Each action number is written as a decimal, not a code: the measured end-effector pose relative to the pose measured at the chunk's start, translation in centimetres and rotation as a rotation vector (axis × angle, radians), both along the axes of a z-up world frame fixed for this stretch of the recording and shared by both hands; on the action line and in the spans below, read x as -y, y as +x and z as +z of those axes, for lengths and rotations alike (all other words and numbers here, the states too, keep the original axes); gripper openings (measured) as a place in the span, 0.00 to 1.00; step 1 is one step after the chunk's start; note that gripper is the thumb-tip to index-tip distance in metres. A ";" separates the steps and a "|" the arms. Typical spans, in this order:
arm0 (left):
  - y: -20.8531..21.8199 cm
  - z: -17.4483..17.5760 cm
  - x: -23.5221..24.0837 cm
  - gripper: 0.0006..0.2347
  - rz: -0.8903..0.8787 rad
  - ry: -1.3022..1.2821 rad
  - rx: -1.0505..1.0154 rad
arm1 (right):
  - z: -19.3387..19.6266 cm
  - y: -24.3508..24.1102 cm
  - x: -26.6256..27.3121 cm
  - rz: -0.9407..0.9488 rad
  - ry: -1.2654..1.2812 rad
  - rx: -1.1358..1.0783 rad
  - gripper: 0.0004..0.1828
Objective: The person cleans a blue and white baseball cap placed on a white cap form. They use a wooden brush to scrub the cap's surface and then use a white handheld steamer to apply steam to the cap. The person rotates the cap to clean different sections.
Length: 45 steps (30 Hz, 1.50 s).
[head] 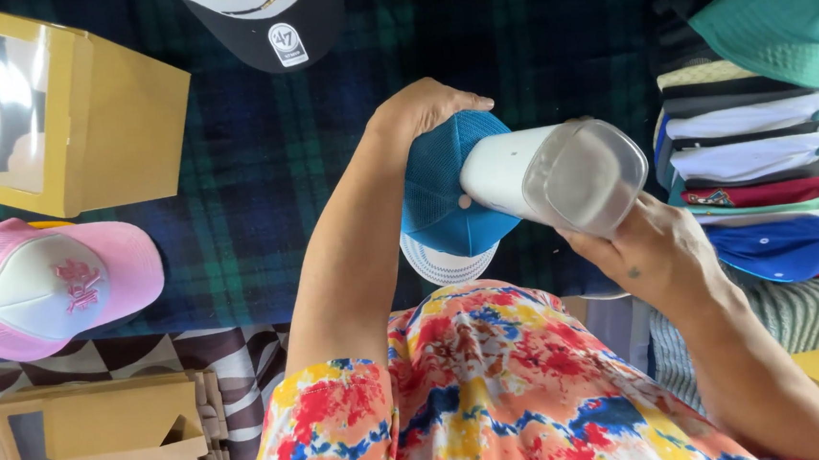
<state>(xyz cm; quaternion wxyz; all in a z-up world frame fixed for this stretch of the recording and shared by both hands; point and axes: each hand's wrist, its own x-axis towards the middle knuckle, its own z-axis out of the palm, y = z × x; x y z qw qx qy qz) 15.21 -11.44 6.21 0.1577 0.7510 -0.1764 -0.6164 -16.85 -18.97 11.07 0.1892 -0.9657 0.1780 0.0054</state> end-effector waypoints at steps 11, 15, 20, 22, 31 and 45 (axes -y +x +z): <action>-0.1 0.7 -0.3 0.31 0.029 0.001 -0.009 | 0.3 0.7 -0.6 -0.013 -0.047 0.005 0.19; -0.1 0.8 -0.2 0.35 0.022 0.013 0.017 | 0.8 1.0 0.3 -0.057 0.016 -0.161 0.23; -0.1 0.1 -0.3 0.33 0.029 -0.004 0.001 | 0.4 -1.7 0.0 -0.172 0.059 -0.239 0.20; -0.2 0.7 0.0 0.33 0.021 -0.023 -0.002 | 0.3 -0.7 -0.1 -0.199 0.048 -0.249 0.19; -1.8 -4.3 -3.4 0.19 0.123 -0.361 0.559 | -0.6 -1.9 0.5 -0.001 0.016 0.070 0.15; -16.2 -7.2 -12.5 0.34 0.369 -0.901 1.182 | 2.3 5.9 1.2 -0.013 0.048 -0.044 0.24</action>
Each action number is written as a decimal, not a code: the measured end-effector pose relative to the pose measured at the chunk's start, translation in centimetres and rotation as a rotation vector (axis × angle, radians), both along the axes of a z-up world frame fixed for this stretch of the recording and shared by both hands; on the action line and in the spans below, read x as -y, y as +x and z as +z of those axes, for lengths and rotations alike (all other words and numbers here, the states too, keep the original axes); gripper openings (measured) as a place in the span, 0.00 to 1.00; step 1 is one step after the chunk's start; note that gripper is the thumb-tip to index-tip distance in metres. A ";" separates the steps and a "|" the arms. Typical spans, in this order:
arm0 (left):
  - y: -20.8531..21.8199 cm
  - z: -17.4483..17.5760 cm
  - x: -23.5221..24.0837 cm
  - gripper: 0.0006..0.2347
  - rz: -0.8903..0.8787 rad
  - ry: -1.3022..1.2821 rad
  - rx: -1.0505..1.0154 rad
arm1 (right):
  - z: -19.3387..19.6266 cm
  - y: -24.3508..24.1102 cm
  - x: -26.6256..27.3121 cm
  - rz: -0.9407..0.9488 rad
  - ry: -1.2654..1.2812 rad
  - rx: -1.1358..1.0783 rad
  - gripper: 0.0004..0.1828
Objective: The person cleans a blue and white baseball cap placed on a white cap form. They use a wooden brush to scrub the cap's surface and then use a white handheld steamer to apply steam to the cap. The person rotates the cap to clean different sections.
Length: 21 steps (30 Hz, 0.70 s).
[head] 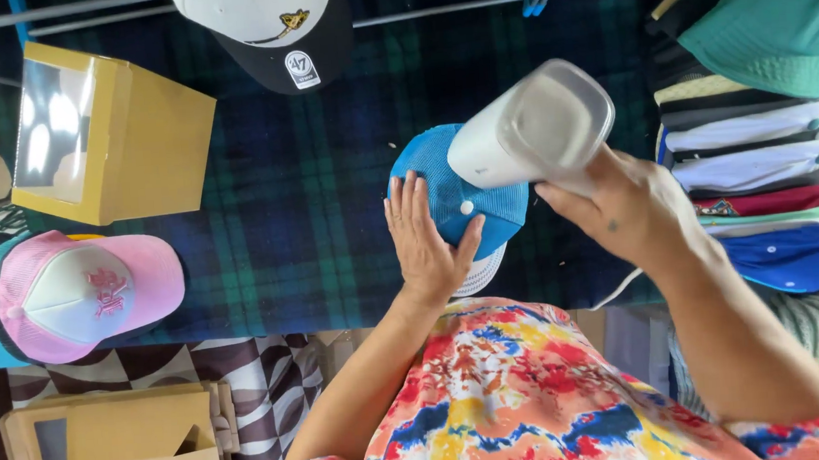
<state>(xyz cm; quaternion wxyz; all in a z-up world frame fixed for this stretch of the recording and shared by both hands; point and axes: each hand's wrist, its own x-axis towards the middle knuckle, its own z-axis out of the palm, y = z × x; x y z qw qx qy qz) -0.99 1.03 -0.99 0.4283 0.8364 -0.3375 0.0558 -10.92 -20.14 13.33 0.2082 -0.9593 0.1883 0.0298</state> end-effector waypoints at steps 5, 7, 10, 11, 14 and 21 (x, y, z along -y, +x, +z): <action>-0.3 0.2 0.0 0.35 0.024 0.025 0.029 | 1.1 -2.4 -1.0 0.010 -0.028 -0.046 0.27; 0.1 0.6 0.2 0.34 0.050 0.038 0.064 | 1.0 -3.0 -1.0 0.016 -0.052 -0.052 0.27; 0.1 1.4 0.9 0.33 0.018 0.120 0.127 | 0.4 -2.5 -0.1 -0.082 -0.065 -0.190 0.25; 0.5 1.8 1.3 0.32 -0.018 0.167 0.164 | 0.3 -1.5 0.6 -0.030 -0.006 -0.065 0.23; 1.4 2.6 1.9 0.28 -0.086 0.200 0.221 | 2.5 3.5 2.5 -0.234 0.293 -0.135 0.26; 2.6 1.6 2.7 0.22 -0.051 0.091 0.371 | -12.9 1.0 12.3 -0.485 1.009 -0.132 0.20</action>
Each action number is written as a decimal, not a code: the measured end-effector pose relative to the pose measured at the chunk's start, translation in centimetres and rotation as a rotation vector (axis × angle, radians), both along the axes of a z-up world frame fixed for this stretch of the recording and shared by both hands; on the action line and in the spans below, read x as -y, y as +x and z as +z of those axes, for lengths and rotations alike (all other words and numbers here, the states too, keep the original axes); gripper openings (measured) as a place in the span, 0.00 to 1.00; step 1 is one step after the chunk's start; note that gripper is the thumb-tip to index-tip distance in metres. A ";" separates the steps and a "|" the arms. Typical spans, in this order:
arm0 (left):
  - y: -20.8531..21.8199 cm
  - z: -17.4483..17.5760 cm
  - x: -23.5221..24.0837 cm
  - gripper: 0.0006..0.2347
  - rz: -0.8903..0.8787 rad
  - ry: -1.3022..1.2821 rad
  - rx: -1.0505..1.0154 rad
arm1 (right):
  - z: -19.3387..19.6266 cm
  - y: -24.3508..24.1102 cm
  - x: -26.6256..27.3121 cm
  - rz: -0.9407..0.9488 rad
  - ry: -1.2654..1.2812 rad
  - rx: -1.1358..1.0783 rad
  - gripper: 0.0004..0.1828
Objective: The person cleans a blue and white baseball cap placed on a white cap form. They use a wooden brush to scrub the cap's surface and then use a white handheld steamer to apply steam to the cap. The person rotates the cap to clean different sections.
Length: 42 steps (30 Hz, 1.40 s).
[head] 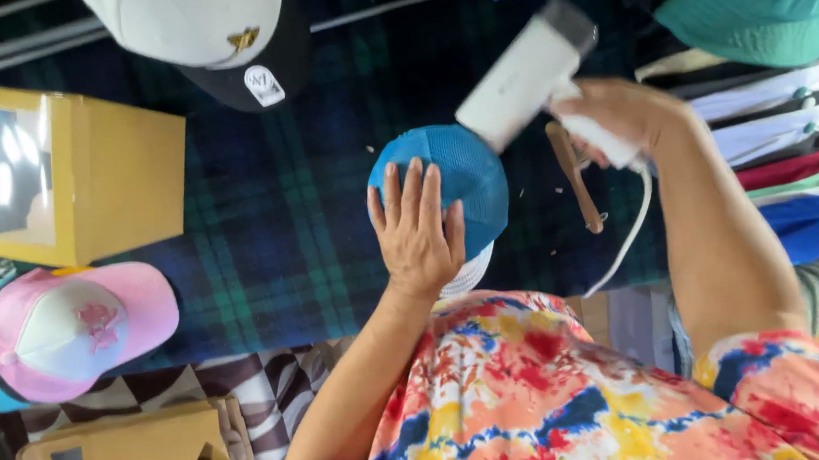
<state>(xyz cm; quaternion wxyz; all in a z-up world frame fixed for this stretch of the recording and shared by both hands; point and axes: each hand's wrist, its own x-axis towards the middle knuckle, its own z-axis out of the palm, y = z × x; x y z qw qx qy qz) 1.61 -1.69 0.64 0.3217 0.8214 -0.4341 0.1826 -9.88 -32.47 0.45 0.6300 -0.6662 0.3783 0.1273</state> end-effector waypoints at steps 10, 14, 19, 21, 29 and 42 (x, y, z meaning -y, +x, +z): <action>-0.2 0.0 0.0 0.22 -0.016 0.000 -0.032 | -8.2 -14.3 -12.3 -0.555 0.397 0.094 0.23; -0.4 0.1 -0.2 0.22 -0.020 0.009 -0.052 | -3.9 -12.8 -14.6 -0.569 0.086 0.294 0.15; -0.4 0.1 -0.4 0.22 -0.040 0.019 -0.044 | 4.1 -9.0 -12.9 -0.346 -0.346 0.029 0.12; -0.3 0.0 -0.3 0.21 -0.035 -0.003 -0.044 | 6.9 -8.0 -12.6 -0.212 -0.456 -0.036 0.17; -0.4 0.0 -0.6 0.22 -0.028 0.005 -0.088 | 8.0 -10.7 -15.4 0.063 -0.842 0.124 0.18; -0.3 -1.2 -0.5 0.24 -0.044 -0.106 -0.057 | 13.9 -6.6 -16.4 0.232 -0.981 0.109 0.21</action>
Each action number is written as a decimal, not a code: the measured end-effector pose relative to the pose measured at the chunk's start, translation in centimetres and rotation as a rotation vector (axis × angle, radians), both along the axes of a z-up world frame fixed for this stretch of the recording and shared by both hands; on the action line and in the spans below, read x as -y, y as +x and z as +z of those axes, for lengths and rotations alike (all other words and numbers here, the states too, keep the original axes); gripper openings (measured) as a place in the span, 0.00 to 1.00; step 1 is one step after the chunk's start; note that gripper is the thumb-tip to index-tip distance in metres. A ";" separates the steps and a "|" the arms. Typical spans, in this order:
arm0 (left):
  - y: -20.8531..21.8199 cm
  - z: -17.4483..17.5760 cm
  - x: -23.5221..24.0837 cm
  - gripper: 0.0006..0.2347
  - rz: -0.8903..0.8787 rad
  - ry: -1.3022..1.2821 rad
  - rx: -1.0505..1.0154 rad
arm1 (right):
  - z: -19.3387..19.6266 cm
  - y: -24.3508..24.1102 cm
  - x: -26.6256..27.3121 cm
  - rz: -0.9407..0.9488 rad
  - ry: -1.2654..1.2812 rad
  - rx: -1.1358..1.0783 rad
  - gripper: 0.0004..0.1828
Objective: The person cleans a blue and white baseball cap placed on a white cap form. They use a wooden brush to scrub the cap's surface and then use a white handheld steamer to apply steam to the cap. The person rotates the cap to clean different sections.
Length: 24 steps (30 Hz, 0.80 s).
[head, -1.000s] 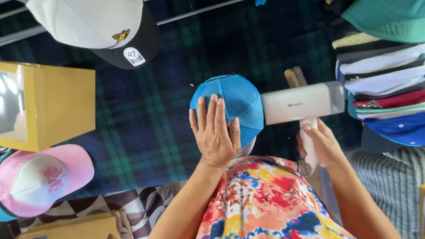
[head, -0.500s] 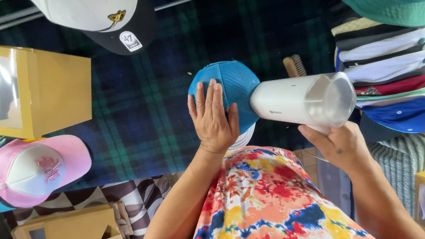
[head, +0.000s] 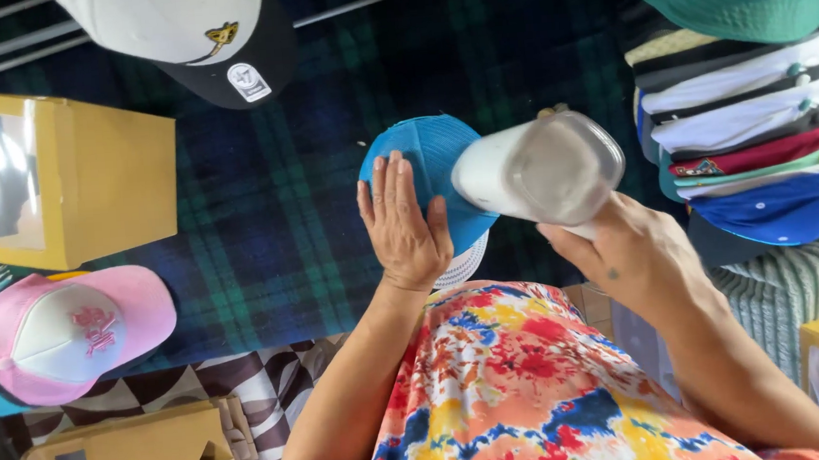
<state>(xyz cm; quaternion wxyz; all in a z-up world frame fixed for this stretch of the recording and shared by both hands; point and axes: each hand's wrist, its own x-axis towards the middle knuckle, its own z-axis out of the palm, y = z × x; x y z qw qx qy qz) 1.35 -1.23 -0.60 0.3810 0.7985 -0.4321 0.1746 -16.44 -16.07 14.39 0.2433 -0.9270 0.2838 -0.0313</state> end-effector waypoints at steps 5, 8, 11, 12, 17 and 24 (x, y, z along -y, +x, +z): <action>-0.1 -0.4 0.2 0.23 0.023 0.066 0.006 | -0.2 2.6 0.2 -0.018 -0.049 -0.031 0.22; -0.2 -0.1 0.1 0.23 0.034 0.095 0.020 | 0.0 4.4 0.6 0.003 -0.057 0.003 0.21; -0.1 0.1 0.0 0.22 0.033 0.111 0.014 | 0.4 2.9 0.1 -0.014 -0.017 0.017 0.20; 0.1 0.1 -0.1 0.22 0.046 0.116 0.014 | 0.4 2.2 -0.1 -0.013 0.003 0.038 0.20; -0.6 0.8 0.2 0.22 0.076 0.096 0.009 | -6.4 -6.2 -1.8 -0.303 0.152 -0.042 0.20; -0.2 0.4 0.4 0.22 0.057 0.109 0.022 | -14.6 -2.9 3.7 -0.611 0.946 0.285 0.12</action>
